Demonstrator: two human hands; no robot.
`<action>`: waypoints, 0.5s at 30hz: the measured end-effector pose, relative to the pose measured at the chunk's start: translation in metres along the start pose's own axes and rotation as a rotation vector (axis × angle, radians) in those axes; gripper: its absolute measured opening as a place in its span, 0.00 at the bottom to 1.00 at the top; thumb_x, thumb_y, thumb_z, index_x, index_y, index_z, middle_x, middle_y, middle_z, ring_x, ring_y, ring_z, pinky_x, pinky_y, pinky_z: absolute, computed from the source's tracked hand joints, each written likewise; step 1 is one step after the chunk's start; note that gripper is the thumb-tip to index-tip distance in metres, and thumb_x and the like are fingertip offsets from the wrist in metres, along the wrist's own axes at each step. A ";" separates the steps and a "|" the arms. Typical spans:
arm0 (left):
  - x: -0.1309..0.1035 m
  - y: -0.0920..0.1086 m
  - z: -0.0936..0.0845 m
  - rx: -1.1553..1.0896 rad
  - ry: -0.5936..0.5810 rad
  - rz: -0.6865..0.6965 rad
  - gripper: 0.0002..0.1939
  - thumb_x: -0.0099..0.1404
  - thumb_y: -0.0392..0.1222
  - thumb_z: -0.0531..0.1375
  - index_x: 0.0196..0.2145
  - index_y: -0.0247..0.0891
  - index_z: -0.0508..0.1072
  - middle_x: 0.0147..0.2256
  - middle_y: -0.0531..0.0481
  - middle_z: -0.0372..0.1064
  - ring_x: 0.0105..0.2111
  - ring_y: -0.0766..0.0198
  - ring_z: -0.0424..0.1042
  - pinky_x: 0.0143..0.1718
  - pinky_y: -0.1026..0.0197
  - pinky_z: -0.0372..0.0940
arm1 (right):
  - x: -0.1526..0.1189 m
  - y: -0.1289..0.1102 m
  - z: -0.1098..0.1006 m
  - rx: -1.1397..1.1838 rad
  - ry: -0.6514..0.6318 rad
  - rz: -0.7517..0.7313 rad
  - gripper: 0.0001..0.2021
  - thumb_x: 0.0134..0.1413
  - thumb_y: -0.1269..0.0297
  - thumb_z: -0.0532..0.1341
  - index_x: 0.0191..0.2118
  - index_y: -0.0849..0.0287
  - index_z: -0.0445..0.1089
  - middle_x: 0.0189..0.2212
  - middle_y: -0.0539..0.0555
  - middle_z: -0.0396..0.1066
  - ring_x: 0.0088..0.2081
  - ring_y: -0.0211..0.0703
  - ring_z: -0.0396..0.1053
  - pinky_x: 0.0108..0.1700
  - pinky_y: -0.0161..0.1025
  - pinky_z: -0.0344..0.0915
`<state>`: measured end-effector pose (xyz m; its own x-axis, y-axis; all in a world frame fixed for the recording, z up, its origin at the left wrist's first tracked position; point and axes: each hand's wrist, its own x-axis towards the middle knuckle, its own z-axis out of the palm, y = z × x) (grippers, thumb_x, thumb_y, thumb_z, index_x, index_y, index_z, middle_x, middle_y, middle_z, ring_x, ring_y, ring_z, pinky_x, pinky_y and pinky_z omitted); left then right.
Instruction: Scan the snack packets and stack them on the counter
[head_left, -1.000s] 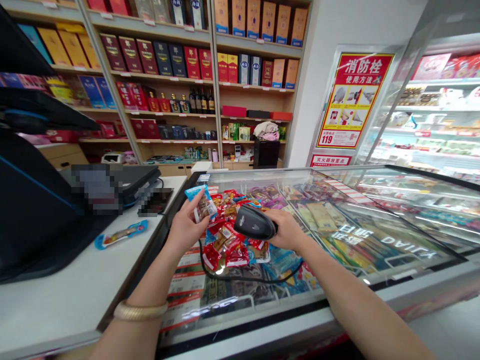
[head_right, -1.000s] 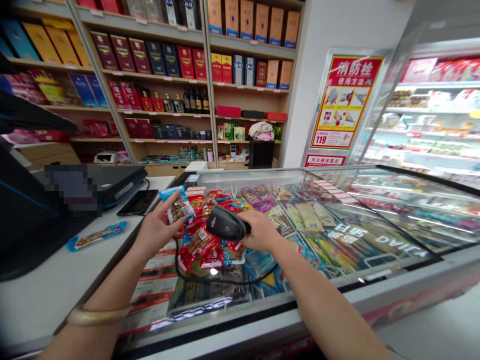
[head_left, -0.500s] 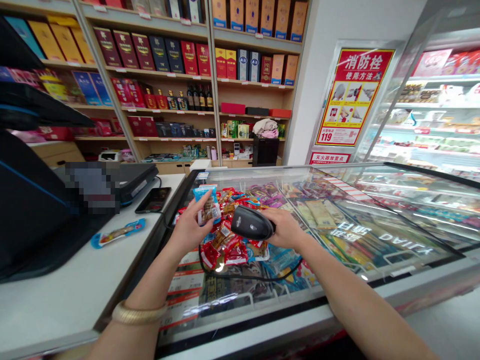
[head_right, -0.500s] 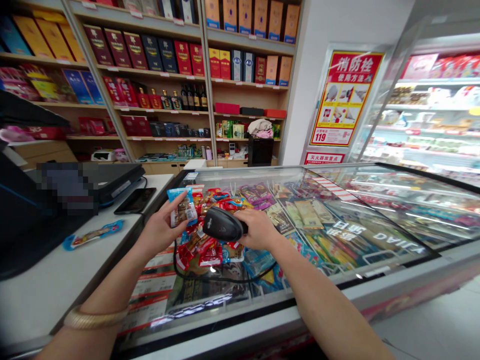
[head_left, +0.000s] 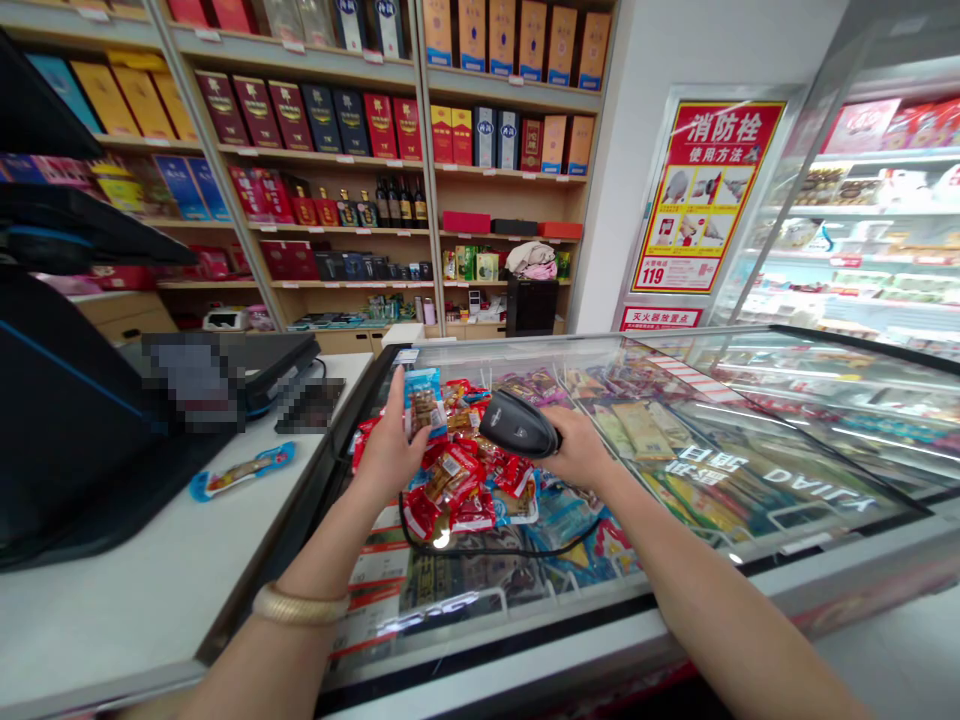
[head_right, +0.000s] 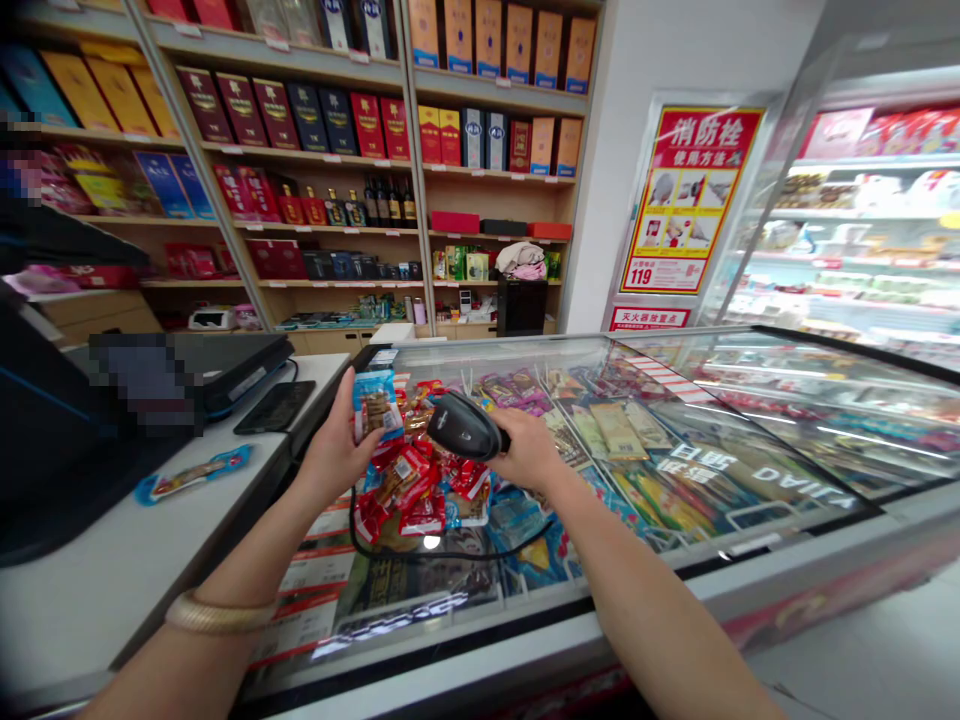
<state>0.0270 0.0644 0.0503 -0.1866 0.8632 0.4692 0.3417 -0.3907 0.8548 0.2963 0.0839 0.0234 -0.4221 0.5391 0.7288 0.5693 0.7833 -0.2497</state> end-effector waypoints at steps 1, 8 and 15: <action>0.003 0.001 0.004 0.088 -0.010 0.047 0.42 0.49 0.32 0.65 0.62 0.41 0.61 0.58 0.39 0.66 0.59 0.47 0.64 0.58 0.49 0.59 | 0.000 0.001 0.000 -0.008 0.017 0.016 0.11 0.48 0.61 0.62 0.38 0.58 0.71 0.32 0.56 0.76 0.34 0.48 0.72 0.36 0.40 0.66; 0.017 -0.012 0.037 0.490 -0.297 0.374 0.37 0.56 0.25 0.49 0.64 0.40 0.59 0.55 0.41 0.69 0.58 0.55 0.65 0.65 0.44 0.45 | -0.001 0.008 -0.001 -0.024 0.085 0.087 0.10 0.44 0.62 0.61 0.36 0.57 0.71 0.32 0.56 0.75 0.33 0.49 0.72 0.37 0.41 0.67; 0.005 -0.012 0.033 0.600 -0.317 0.408 0.32 0.58 0.33 0.50 0.61 0.41 0.64 0.63 0.43 0.59 0.67 0.49 0.48 0.65 0.34 0.34 | -0.002 0.014 -0.001 -0.040 0.074 0.125 0.10 0.42 0.64 0.61 0.35 0.55 0.71 0.31 0.55 0.75 0.33 0.49 0.72 0.37 0.41 0.67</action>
<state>0.0526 0.0839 0.0349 0.3007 0.7741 0.5571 0.7817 -0.5347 0.3210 0.3054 0.0936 0.0190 -0.2940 0.6063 0.7389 0.6425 0.6977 -0.3169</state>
